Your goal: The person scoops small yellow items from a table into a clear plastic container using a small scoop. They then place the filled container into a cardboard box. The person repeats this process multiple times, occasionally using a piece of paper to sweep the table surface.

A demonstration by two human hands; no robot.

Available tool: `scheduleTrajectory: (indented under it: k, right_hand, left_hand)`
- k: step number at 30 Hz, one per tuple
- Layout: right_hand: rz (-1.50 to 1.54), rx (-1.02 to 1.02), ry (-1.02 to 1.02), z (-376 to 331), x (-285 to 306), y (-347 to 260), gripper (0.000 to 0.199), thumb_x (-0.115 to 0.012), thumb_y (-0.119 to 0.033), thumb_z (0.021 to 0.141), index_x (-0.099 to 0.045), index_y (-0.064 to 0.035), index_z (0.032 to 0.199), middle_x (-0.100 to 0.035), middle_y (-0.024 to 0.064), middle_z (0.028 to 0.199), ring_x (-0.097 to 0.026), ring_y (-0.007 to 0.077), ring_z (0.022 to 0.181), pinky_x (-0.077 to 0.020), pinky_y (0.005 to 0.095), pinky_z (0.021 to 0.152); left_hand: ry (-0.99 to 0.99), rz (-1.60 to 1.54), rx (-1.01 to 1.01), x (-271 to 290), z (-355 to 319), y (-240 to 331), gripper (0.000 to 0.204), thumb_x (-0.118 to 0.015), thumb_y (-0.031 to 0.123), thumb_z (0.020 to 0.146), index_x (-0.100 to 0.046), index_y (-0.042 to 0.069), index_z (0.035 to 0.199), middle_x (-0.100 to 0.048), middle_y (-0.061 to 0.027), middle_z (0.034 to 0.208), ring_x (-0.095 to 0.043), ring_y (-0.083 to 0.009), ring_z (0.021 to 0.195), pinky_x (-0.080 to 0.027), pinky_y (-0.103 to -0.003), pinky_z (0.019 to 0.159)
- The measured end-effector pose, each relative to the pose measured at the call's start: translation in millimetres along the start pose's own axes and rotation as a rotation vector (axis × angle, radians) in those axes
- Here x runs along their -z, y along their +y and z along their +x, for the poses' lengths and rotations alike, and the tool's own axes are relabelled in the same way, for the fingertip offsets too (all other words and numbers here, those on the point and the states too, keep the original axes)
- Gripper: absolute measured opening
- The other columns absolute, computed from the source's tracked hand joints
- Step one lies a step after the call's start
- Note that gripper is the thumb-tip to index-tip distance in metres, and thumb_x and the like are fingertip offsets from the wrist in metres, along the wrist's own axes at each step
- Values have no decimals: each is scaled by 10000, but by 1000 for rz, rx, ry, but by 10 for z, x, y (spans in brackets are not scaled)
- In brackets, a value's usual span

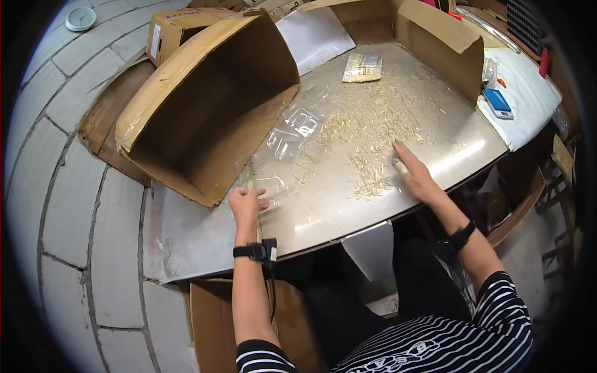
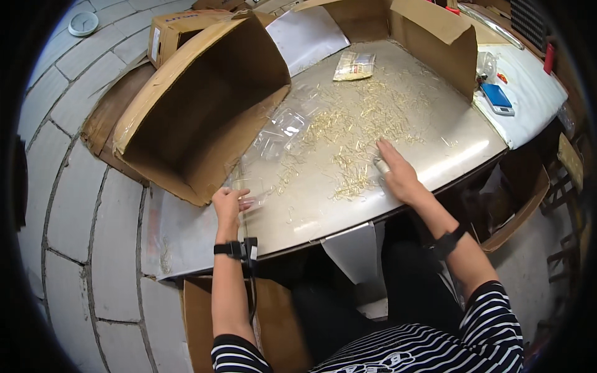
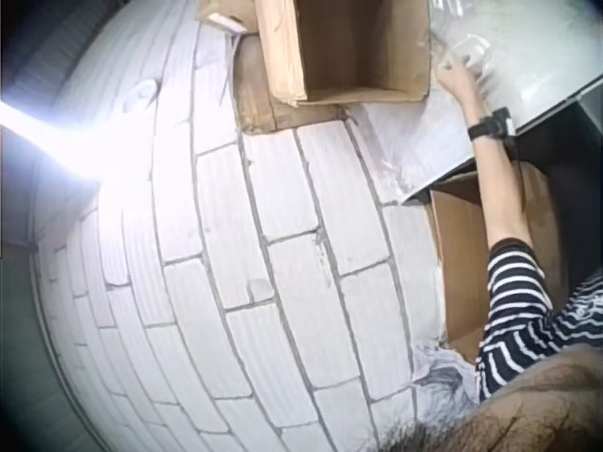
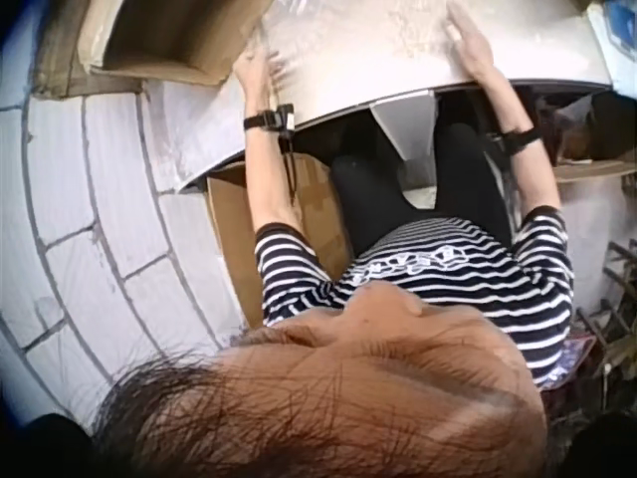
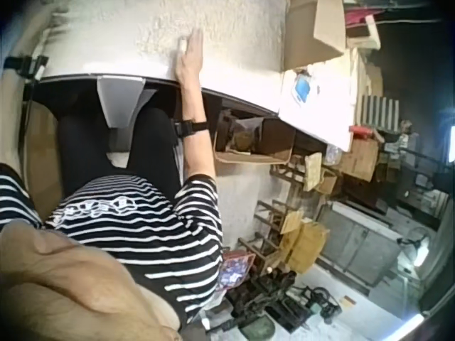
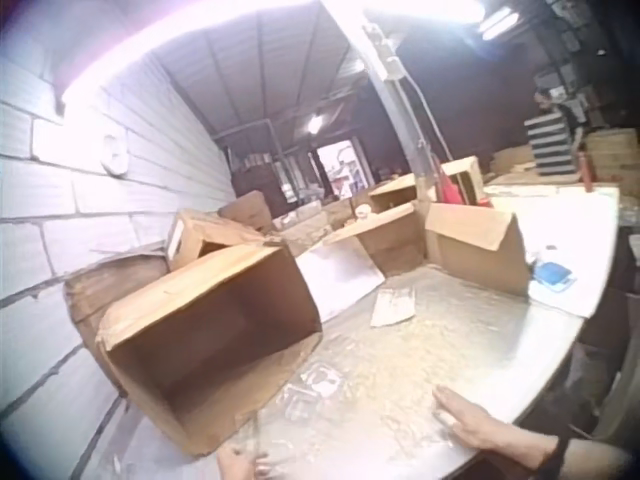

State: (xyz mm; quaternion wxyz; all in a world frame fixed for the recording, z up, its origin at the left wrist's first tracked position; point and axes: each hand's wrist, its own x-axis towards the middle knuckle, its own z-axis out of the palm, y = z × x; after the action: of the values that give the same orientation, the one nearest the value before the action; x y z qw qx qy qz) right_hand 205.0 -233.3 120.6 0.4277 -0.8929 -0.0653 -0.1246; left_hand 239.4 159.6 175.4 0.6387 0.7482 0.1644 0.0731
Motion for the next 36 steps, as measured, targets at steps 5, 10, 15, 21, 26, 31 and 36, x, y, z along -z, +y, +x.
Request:
scheduleTrajectory:
  k: [5, 10, 15, 21, 26, 31, 36]
  right_hand:
    - [-474, 138, -134, 93, -756, -651, 532, -455, -314, 960, -382, -15, 1394, -299, 193, 1494, -285, 311, 1387, -232, 367, 1140]
    - [60, 44, -356, 56, -482, -634, 568, -459, -367, 952, -363, -59, 1420, -258, 206, 1507, -247, 324, 1402, -223, 390, 1143]
    - [-154, 30, -108, 153, -593, -708, 534, -463, -364, 952, -407, -77, 1399, -321, 201, 1479, -269, 324, 1392, -226, 406, 1141]
    - [-390, 256, -139, -90, -1165, -865, 494, -487, -178, 885, -442, 18, 1336, -386, 225, 1426, -313, 340, 1369, -262, 407, 1124]
    - [-353, 290, -173, -780, -748, -1125, 540, -551, -10, 713, -496, 58, 1245, -461, 217, 1362, -400, 337, 1312, -334, 402, 1085]
    - [-71, 331, -112, -1116, -160, -1110, 384, -574, 39, 794, -585, -8, 1175, -566, 161, 1264, -503, 317, 1229, -442, 379, 1005]
    - [-44, 250, -87, -1473, 212, -867, 293, -606, 37, 801, -622, -5, 1091, -622, 161, 1146, -600, 321, 1081, -511, 374, 894]
  left_hand:
    - [-7, -359, 45, -77, -1133, -153, 418, -540, -21, 794, -468, -31, 1205, -603, -101, 875, -688, -262, 727, -536, -279, 497]
    - [-68, -491, 299, 60, -2353, -722, 389, -537, 28, 847, -483, -8, 1231, -600, -75, 881, -690, -257, 815, -540, -259, 499]
    - [-277, -553, 548, -3, -2822, -1712, 364, -511, 236, 955, -508, -26, 1207, -565, -195, 1211, -627, -361, 1047, -593, -368, 658]
    - [-363, -582, 630, -865, -2614, -2169, 396, -425, 376, 995, -543, 14, 1102, -636, -127, 954, -671, -248, 777, -592, -383, 602]
    - [-379, -726, 646, -1126, -2624, -1880, 389, -337, 358, 1010, -516, 47, 1157, -667, -118, 954, -699, -275, 750, -580, -356, 536]
    - [-411, -690, 633, -1087, -2625, -2040, 421, -328, 325, 1010, -507, -8, 1196, -652, -154, 1048, -697, -292, 803, -592, -371, 542]
    - [-492, -716, 602, -1127, -2706, -1962, 443, -341, 338, 1005, -514, -23, 1194, -668, -167, 1011, -700, -263, 789, -597, -341, 540]
